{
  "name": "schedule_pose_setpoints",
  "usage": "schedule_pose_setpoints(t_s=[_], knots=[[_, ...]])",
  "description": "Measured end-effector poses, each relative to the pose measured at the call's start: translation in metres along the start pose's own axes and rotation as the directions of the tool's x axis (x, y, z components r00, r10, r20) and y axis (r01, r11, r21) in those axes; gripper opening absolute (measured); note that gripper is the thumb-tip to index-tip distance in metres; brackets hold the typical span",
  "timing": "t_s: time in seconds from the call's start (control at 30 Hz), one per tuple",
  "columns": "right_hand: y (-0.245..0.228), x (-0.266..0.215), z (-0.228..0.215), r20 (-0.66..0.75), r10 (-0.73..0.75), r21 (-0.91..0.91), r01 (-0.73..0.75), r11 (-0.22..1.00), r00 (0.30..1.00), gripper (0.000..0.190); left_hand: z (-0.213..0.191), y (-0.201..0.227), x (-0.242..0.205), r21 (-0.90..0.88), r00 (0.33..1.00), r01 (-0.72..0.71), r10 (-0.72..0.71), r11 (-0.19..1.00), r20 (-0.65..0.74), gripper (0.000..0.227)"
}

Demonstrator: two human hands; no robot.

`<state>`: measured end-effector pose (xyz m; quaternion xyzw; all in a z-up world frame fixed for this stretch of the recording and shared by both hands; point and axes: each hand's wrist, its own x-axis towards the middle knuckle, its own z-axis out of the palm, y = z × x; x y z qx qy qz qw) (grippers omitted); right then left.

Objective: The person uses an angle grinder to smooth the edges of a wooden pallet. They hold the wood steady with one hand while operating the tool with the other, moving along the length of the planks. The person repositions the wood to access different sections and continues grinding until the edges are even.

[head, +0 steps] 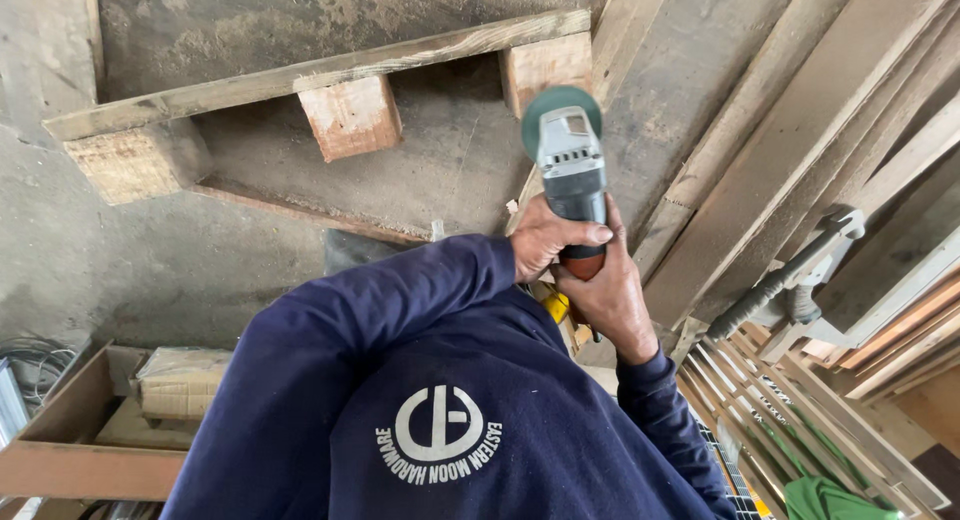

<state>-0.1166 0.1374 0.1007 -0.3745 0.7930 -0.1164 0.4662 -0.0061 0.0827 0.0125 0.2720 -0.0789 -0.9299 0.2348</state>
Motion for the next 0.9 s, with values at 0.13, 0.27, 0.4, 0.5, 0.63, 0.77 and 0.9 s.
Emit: schedule_pose_setpoints(t_s=[0.13, 0.27, 0.4, 0.5, 0.63, 0.77, 0.9], knots=[[0.006, 0.003, -0.006, -0.069, 0.045, 0.066, -0.04, 0.997, 0.997, 0.104, 0.007, -0.005, 0.018, 0.115, 0.995, 0.076, -0.067, 0.99, -0.079, 0.037], [0.01, 0.003, 0.0, -0.002, 0.056, 0.074, -0.055, 0.996, 0.998, 0.107, 0.0, -0.004, 0.01, 0.072, 0.997, 0.068, -0.065, 0.995, -0.043, 0.039], [0.02, 0.007, -0.007, 0.011, 0.021, 0.095, -0.022, 0.995, 1.0, 0.11, 0.005, -0.009, 0.023, 0.133, 0.993, 0.112, -0.107, 0.985, -0.048, 0.041], [0.025, 0.009, -0.018, -0.04, 0.092, 0.089, -0.088, 0.992, 0.995, 0.108, 0.015, -0.015, 0.04, 0.147, 0.997, 0.068, -0.06, 0.987, -0.055, 0.044], [0.018, 0.014, -0.021, -0.045, -0.004, 0.202, 0.013, 0.979, 0.999, 0.101, 0.018, -0.007, 0.044, 0.112, 0.997, 0.063, -0.057, 0.992, -0.054, 0.039], [0.008, 0.017, -0.022, 0.013, -0.03, 0.308, 0.025, 0.951, 0.999, 0.099, 0.021, 0.003, 0.042, 0.108, 0.979, 0.139, -0.12, 0.984, -0.163, 0.039], [0.001, 0.009, -0.028, 0.118, 0.063, 0.348, -0.101, 0.932, 0.991, 0.105, 0.026, 0.001, 0.027, 0.128, 0.984, 0.128, -0.111, 0.983, -0.137, 0.035]])
